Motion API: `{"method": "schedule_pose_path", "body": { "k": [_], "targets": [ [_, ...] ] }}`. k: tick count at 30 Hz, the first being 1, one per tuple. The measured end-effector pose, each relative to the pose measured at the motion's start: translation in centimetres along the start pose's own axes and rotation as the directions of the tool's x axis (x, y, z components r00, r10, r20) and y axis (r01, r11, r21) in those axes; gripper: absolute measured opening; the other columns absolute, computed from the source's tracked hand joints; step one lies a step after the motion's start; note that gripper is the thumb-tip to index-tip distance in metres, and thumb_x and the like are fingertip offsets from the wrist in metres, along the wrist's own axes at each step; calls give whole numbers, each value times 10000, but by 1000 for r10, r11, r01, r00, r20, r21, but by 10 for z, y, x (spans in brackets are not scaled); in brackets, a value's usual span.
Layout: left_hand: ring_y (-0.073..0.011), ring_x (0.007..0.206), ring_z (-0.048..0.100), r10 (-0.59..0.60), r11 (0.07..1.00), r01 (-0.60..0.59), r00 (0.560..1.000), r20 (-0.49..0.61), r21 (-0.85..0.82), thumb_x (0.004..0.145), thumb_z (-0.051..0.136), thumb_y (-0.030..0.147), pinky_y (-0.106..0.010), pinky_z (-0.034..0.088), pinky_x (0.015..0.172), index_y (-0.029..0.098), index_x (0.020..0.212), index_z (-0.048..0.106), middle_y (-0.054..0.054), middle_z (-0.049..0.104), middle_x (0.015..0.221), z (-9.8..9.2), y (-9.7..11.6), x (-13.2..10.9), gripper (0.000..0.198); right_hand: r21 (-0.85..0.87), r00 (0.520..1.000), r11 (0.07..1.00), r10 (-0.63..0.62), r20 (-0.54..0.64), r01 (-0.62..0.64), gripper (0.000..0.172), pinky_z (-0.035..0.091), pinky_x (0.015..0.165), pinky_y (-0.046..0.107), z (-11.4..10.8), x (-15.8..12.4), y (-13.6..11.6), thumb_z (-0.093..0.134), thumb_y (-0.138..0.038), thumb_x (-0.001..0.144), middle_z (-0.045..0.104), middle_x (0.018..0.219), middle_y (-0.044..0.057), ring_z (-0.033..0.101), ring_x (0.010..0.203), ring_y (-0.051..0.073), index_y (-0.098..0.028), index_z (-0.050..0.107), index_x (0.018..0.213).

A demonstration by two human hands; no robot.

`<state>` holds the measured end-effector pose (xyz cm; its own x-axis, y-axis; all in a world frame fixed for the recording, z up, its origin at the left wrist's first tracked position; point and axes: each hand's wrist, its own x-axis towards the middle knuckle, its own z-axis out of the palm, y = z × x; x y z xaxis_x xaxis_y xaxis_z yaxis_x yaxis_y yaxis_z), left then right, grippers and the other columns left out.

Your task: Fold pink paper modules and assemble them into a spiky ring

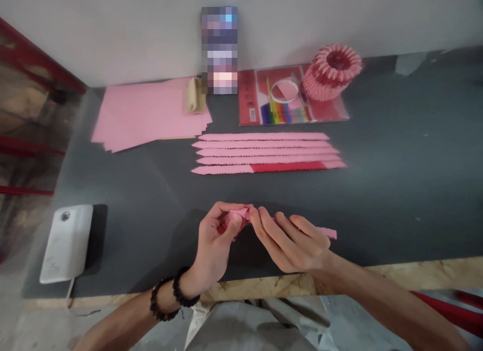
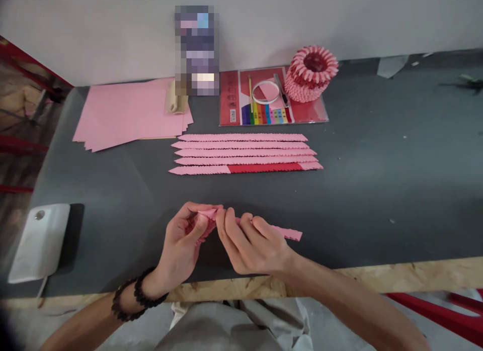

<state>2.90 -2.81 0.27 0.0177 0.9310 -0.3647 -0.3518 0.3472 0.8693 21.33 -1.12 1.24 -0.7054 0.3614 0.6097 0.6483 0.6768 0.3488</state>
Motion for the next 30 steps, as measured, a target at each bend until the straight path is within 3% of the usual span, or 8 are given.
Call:
{"method": "schedule_pose_path", "body": {
  "k": [4, 12, 17, 19, 22, 25, 28, 30],
  "targets": [
    [-192, 970, 747, 19, 999, -18, 999, -28, 48, 847, 829, 294, -278, 574, 851, 193, 985, 721, -72, 807, 1031, 0, 1, 1, 202, -34, 1000, 999, -14, 5, 14, 175, 398, 621, 313, 0, 0, -1, 799, -247, 858, 790, 944, 48, 589, 705, 149, -152, 831, 1001],
    [-199, 946, 751, 26, 997, -24, 999, -36, 78, 872, 796, 292, -312, 583, 878, 184, 991, 725, -76, 802, 997, -1, 5, 5, 177, -70, 999, 997, -14, 31, 16, 172, 398, 585, 288, -5, 2, -3, 809, -265, 865, 808, 937, 19, 599, 652, 113, -167, 832, 1005],
    [-207, 925, 763, 116, 993, -110, 981, -156, 48, 860, 810, 329, -351, 581, 924, 168, 984, 718, -73, 795, 960, -9, 11, 22, 223, -94, 997, 995, 33, -70, -39, 178, 404, 568, 277, -6, -1, 1, 895, -264, 792, 803, 831, -33, 588, 595, 82, -186, 830, 939],
    [-204, 895, 768, 59, 997, -64, 992, -108, -42, 835, 835, 340, -366, 585, 935, 170, 985, 715, -75, 801, 952, -7, 11, 24, 256, -37, 991, 993, 114, -64, -116, 213, 416, 578, 286, -4, -1, 4, 897, -239, 792, 806, 844, -27, 616, 600, 79, -158, 817, 972],
    [-208, 934, 763, -28, 992, 35, 998, 61, -117, 834, 839, 356, -359, 592, 934, 171, 1024, 725, -89, 802, 1001, 0, 6, 17, 289, 68, 961, 960, 275, -16, -273, 245, 420, 594, 296, 1, 0, 9, 859, -192, 831, 809, 847, -16, 652, 592, 71, -115, 784, 1052],
    [-168, 863, 745, -80, 991, 85, 995, 54, -101, 851, 825, 360, -274, 593, 840, 154, 1001, 740, -71, 786, 949, 3, 1, 10, 269, 153, 930, 918, 367, 30, -367, 239, 422, 618, 290, 4, 2, 9, 794, -147, 884, 817, 868, -20, 681, 606, 63, -124, 752, 1118],
    [-137, 781, 713, -84, 996, 85, 996, 30, -27, 877, 798, 377, -234, 583, 758, 149, 986, 755, -54, 771, 885, 2, 0, 6, 257, 235, 932, 903, 358, 56, -360, 239, 432, 641, 282, 4, 0, 5, 778, -133, 897, 825, 942, -13, 711, 665, 66, -135, 741, 1133],
    [-144, 801, 718, -58, 998, 57, 998, 15, 14, 878, 797, 371, -248, 592, 783, 163, 1019, 765, -52, 780, 904, 1, 0, 6, 253, 249, 943, 910, 331, 48, -332, 238, 438, 646, 284, 4, -2, 3, 799, -140, 881, 826, 962, -4, 715, 680, 74, -129, 750, 1113]
  ]
}}
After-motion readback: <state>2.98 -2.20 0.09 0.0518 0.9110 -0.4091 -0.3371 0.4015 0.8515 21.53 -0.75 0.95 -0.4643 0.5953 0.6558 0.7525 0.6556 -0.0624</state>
